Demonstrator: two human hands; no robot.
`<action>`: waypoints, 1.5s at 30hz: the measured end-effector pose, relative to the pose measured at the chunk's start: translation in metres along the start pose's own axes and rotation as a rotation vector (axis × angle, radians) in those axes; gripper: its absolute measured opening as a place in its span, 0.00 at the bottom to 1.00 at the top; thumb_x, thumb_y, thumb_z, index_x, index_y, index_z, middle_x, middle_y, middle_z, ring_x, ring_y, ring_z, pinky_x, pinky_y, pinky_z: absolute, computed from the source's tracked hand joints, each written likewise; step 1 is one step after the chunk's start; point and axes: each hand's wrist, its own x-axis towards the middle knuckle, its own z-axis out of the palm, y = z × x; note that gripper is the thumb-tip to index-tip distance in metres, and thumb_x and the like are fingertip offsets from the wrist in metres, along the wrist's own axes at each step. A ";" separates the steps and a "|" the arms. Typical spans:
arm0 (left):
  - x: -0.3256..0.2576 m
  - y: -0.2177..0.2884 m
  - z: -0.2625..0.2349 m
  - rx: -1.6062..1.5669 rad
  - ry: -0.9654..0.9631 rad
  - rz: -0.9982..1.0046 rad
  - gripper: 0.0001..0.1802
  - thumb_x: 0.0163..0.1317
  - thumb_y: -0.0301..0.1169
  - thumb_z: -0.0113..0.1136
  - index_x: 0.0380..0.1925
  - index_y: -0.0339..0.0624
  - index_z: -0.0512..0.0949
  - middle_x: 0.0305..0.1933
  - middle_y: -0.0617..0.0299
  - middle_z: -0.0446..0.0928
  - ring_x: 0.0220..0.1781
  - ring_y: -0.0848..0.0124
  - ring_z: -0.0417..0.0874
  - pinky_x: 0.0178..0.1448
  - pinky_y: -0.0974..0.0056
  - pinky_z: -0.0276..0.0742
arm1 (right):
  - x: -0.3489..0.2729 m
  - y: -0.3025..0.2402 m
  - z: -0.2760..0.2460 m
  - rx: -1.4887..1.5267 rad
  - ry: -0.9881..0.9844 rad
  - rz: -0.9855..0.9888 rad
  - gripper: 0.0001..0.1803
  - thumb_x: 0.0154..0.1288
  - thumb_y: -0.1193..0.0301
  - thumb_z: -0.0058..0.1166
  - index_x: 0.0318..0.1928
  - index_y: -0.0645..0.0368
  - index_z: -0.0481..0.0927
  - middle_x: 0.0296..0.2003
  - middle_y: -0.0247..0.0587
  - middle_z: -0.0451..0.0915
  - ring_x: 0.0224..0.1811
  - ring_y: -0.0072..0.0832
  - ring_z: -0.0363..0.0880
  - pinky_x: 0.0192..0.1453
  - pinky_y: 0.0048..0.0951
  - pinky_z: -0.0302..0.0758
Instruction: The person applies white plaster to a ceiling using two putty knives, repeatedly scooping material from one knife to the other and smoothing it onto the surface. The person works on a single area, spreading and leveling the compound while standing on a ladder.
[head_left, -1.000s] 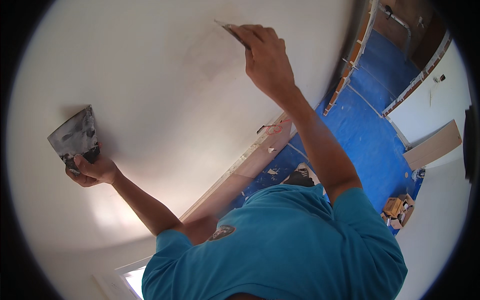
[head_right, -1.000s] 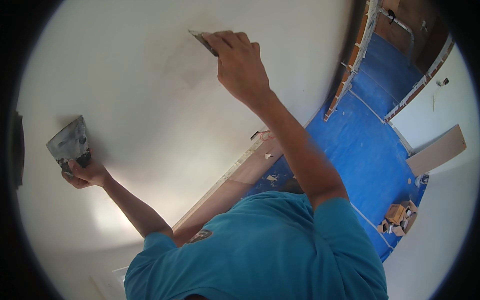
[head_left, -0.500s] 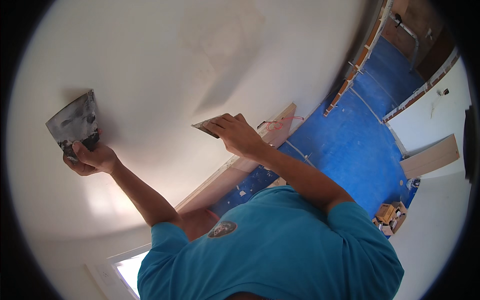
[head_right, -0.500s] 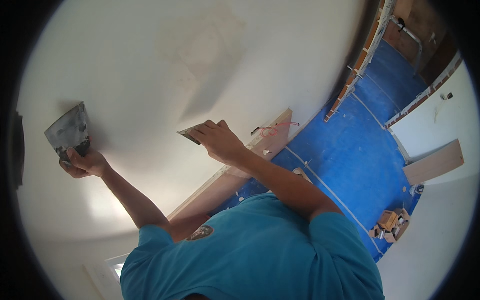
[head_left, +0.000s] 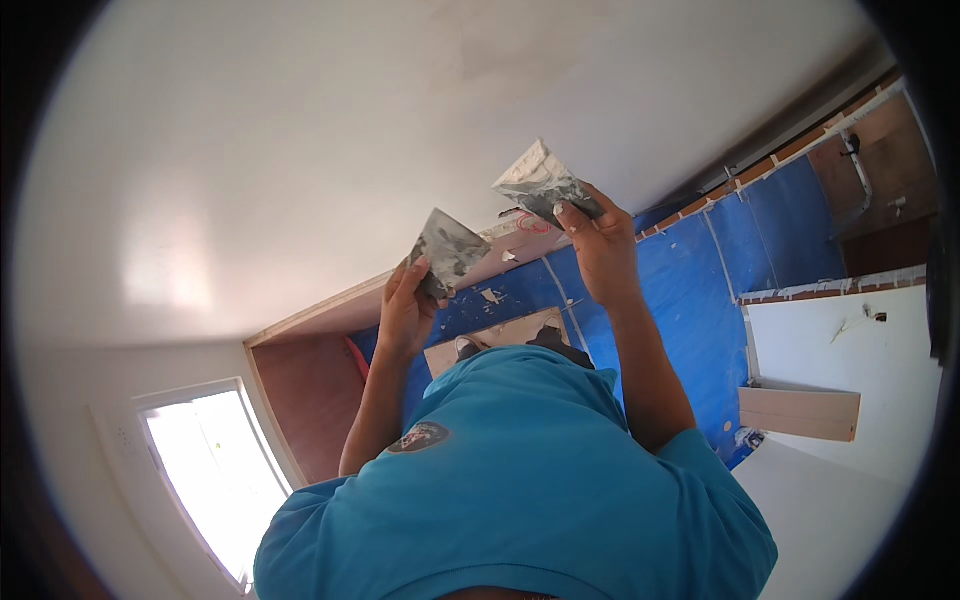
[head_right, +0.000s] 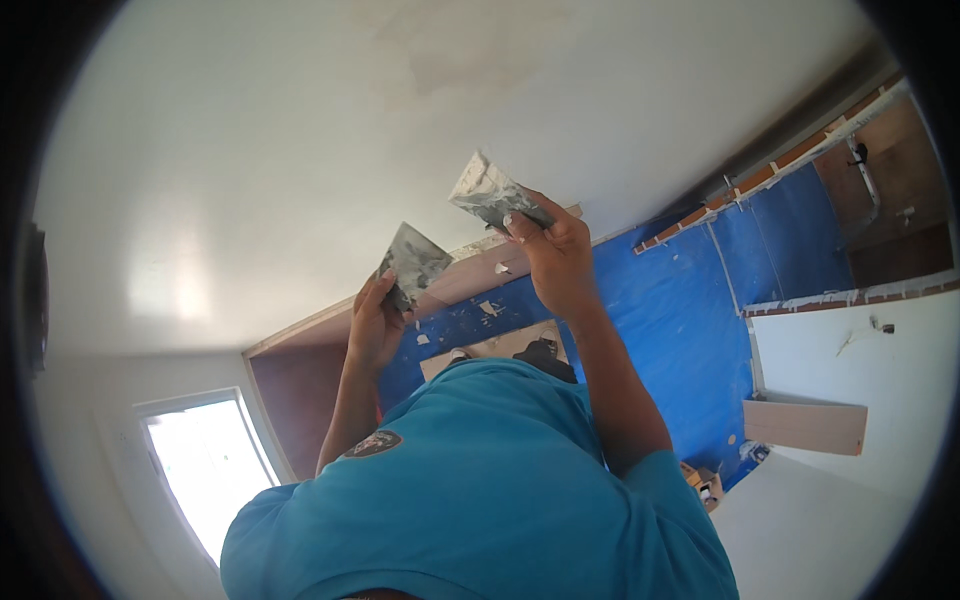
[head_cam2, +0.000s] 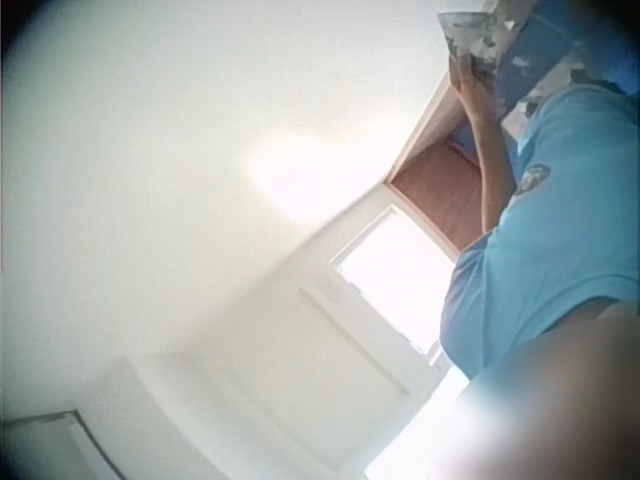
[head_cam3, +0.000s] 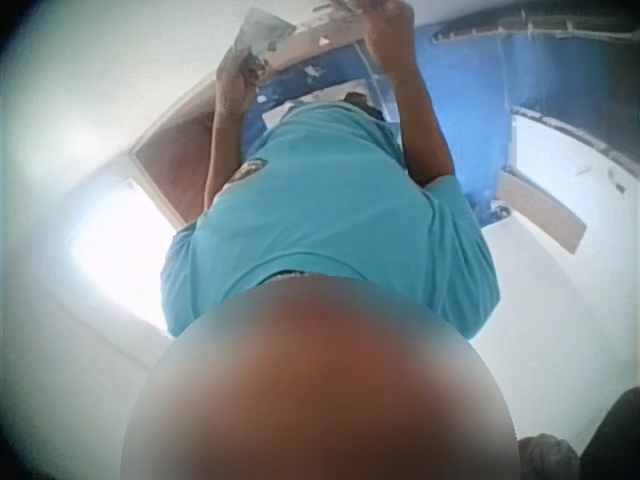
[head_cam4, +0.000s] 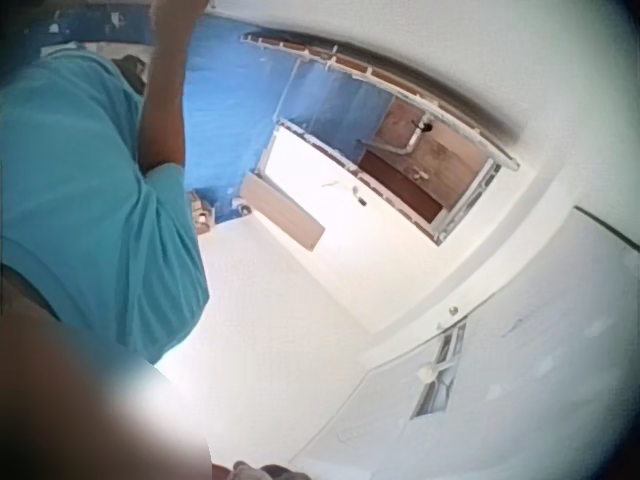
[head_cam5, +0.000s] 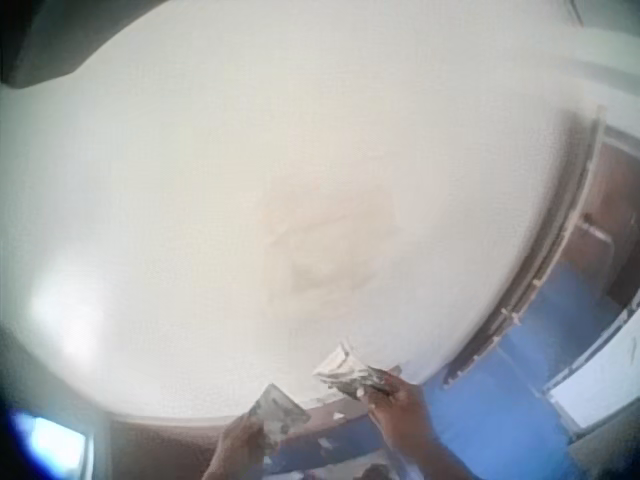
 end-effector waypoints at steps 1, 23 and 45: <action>0.001 -0.009 0.009 -0.056 -0.026 -0.056 0.15 0.83 0.37 0.55 0.54 0.34 0.78 0.40 0.59 0.85 0.34 0.74 0.86 0.34 0.69 0.81 | -0.002 -0.006 -0.003 -0.148 -0.045 -0.001 0.18 0.81 0.79 0.52 0.67 0.67 0.79 0.57 0.44 0.86 0.58 0.27 0.84 0.63 0.34 0.83; 0.009 0.067 0.086 0.034 -0.198 0.275 0.24 0.80 0.40 0.59 0.67 0.36 0.72 0.49 0.58 0.85 0.38 0.74 0.85 0.32 0.67 0.79 | -0.005 0.067 -0.120 -0.723 0.059 -0.085 0.16 0.77 0.74 0.55 0.59 0.66 0.83 0.45 0.57 0.88 0.48 0.49 0.89 0.52 0.44 0.84; 0.024 0.427 0.185 0.238 0.006 1.702 0.19 0.77 0.42 0.60 0.53 0.37 0.75 0.39 0.57 0.81 0.30 0.66 0.84 0.32 0.61 0.82 | 0.218 -0.420 0.090 -1.473 0.657 -1.548 0.28 0.69 0.78 0.62 0.70 0.55 0.78 0.49 0.37 0.75 0.52 0.30 0.78 0.45 0.37 0.77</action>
